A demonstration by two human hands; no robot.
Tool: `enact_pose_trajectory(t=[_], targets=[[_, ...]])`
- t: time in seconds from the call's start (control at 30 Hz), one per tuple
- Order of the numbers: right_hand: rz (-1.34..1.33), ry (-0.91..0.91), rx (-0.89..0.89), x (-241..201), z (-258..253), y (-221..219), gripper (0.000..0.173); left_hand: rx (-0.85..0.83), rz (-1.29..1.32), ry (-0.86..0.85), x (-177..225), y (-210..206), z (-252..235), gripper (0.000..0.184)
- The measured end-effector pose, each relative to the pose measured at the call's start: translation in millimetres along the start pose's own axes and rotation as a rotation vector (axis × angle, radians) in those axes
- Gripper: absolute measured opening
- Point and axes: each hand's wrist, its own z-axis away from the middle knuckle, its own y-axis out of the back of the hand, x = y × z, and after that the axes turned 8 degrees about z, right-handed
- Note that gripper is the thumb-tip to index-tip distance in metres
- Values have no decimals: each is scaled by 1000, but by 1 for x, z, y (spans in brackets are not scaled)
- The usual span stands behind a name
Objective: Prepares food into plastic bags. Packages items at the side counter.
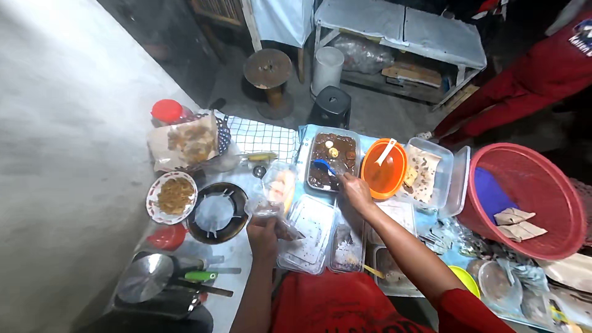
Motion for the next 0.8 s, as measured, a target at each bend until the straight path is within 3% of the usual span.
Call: enact_pose_trajectory(t=[0.2, 0.47, 0.63, 0.8], targets=[[26, 81, -121, 1, -3, 21, 27, -91, -22, 3, 9, 6, -2, 27], [-128, -97, -421, 9, -39, 61, 27, -241, 59, 5, 17, -9, -15, 34], [-193, -81, -425, 14, -44, 51, 28, -336, 79, -35, 12, -15, -27, 32], [-272, -119, -415, 20, -43, 39, 29, -257, -23, -67, 10, -30, -37, 32]])
